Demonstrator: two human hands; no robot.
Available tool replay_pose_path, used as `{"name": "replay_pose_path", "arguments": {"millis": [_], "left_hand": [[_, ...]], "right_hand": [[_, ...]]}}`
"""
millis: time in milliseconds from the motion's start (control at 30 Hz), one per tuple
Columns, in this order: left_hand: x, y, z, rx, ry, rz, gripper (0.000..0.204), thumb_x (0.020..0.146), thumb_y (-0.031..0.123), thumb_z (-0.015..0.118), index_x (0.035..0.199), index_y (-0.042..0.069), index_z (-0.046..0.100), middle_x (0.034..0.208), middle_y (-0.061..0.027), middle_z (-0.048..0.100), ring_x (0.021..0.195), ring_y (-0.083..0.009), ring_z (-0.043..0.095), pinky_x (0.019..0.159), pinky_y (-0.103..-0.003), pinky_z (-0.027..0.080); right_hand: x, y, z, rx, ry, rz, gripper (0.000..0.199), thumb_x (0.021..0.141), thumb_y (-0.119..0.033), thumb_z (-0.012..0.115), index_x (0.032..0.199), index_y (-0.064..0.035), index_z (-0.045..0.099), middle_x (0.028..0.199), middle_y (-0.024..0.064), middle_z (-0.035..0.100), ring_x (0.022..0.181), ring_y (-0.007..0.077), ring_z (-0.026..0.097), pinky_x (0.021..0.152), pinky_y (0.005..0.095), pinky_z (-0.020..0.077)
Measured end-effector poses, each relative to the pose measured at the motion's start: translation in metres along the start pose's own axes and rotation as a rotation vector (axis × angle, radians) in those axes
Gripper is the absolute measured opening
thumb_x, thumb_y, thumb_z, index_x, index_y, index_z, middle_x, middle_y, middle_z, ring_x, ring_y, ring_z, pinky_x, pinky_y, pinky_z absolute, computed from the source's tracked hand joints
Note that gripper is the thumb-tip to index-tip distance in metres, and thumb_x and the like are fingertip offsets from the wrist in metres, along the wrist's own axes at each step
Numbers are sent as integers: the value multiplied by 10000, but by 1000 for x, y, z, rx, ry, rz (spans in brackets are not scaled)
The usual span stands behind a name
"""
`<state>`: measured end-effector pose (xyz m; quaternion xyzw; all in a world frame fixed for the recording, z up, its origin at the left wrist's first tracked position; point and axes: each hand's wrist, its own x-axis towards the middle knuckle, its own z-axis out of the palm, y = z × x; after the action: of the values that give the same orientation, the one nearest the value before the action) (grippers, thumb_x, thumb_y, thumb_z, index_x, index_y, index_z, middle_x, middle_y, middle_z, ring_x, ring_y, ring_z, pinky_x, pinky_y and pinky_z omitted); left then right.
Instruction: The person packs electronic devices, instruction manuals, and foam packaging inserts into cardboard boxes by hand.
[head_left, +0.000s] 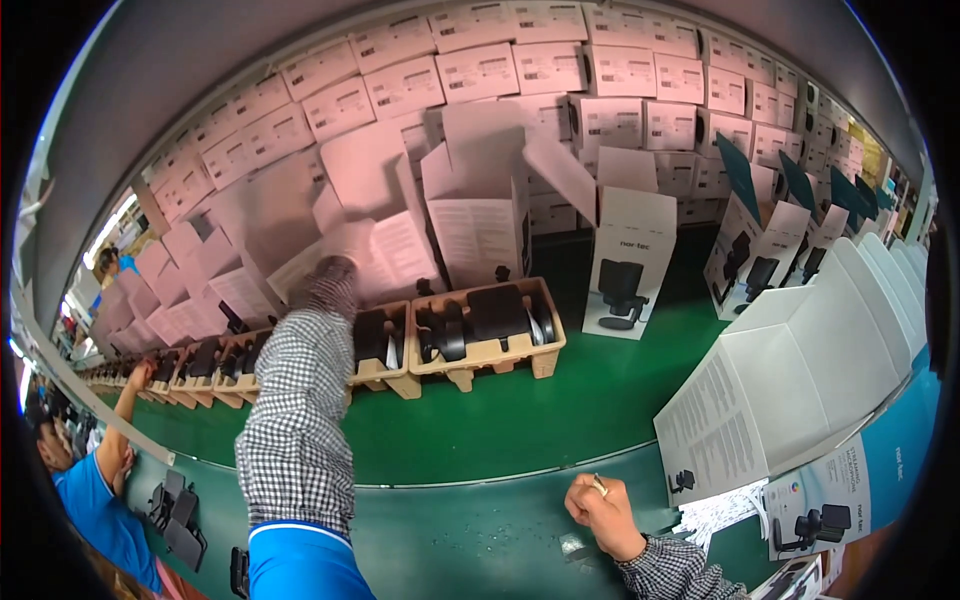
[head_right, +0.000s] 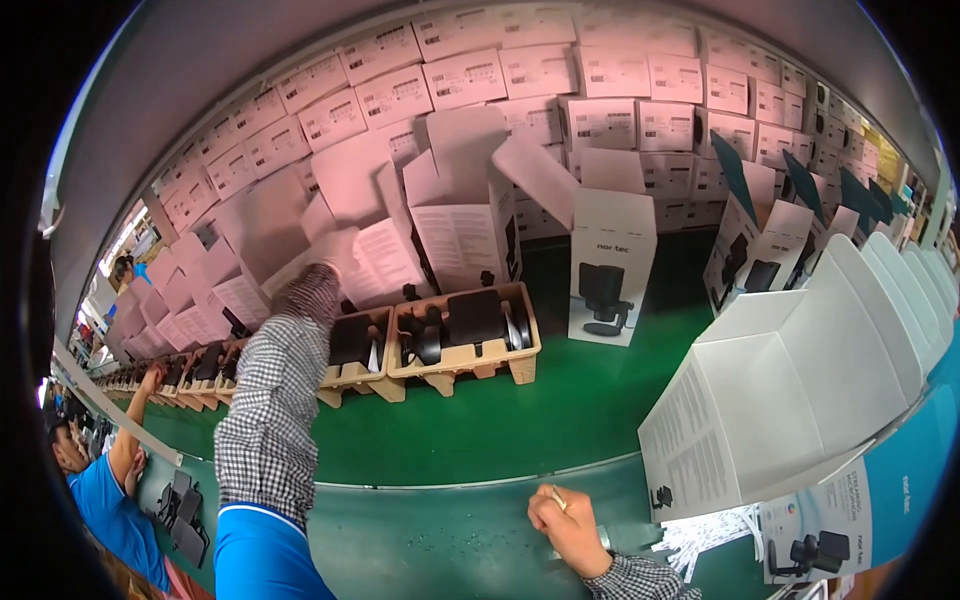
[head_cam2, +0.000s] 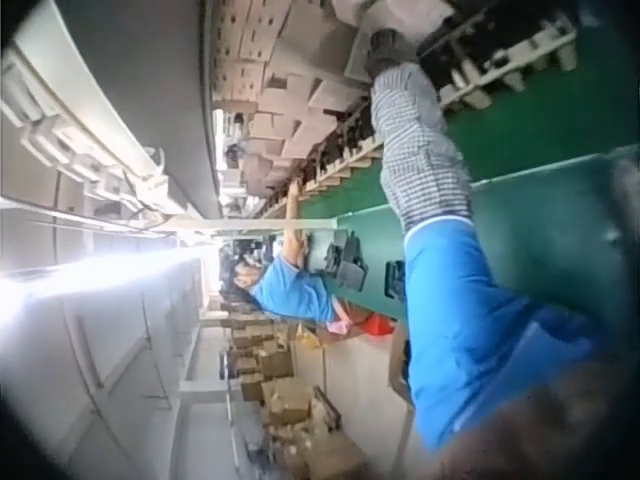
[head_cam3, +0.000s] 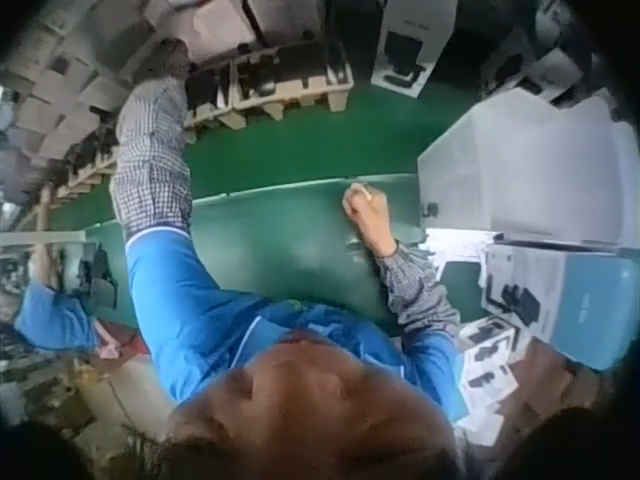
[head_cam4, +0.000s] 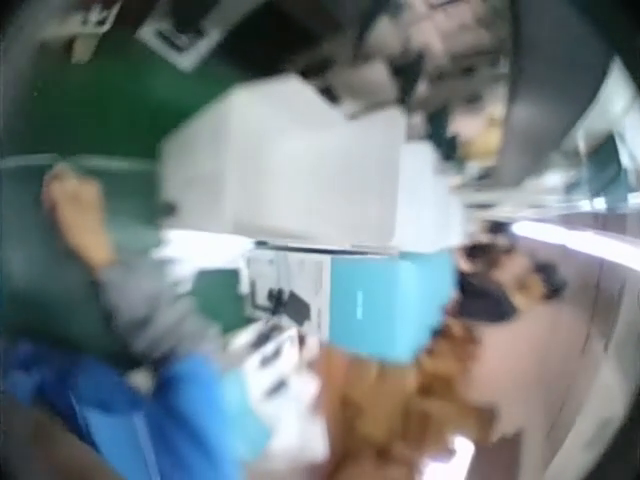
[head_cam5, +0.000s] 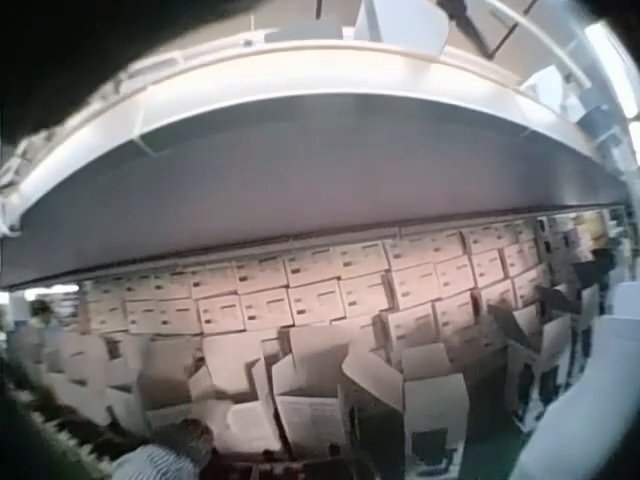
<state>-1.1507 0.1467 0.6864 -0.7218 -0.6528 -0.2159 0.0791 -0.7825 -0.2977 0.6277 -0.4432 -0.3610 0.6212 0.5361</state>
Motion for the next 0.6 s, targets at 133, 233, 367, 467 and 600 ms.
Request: {"name": "replay_pose_path", "arguments": {"millis": [133, 233, 367, 467, 600], "left_hand": [[-12, 65, -1, 151, -173, 309, 245, 720, 88, 527, 946, 23, 593, 886, -142, 628, 803, -344, 574, 735, -401, 450], [-22, -8, -17, 298, -233, 198, 354, 844, 237, 390, 1016, 24, 615, 1026, -144, 616, 921, -310, 568, 791, -369, 436], [-32, 7, -13, 278, -1, 17, 334, 840, 210, 402, 1036, 19, 593, 978, -154, 617, 896, -330, 570, 789, -381, 443], [-37, 18, -24, 249, 197, -135, 322, 838, 190, 411, 1052, 15, 576, 942, -162, 618, 878, -345, 572, 787, -390, 448], [-35, 152, -21, 291, 496, 102, 432, 758, 62, 452, 1190, 89, 465, 740, -84, 601, 600, -291, 572, 604, -362, 481]], "right_hand": [[22, 18, -38, -30, 178, 17, 140, 716, -26, 398, 582, -57, 424, 534, 51, 448, 451, 78, 282, 406, 176, 224], [25, 28, -53, -48, 141, 26, 134, 712, -33, 406, 583, -68, 417, 531, 44, 441, 450, 77, 286, 405, 177, 222], [74, 10, -63, -198, 289, -317, 75, 738, -65, 431, 668, -83, 409, 551, 13, 425, 467, 81, 318, 419, 198, 250], [131, -16, -62, -417, 550, -512, 119, 800, -147, 489, 727, -74, 429, 635, 28, 468, 545, 91, 380, 496, 231, 330], [195, -24, -87, -481, 719, -450, 175, 803, -220, 548, 730, -87, 461, 638, 16, 443, 558, 92, 394, 517, 239, 352]]}}
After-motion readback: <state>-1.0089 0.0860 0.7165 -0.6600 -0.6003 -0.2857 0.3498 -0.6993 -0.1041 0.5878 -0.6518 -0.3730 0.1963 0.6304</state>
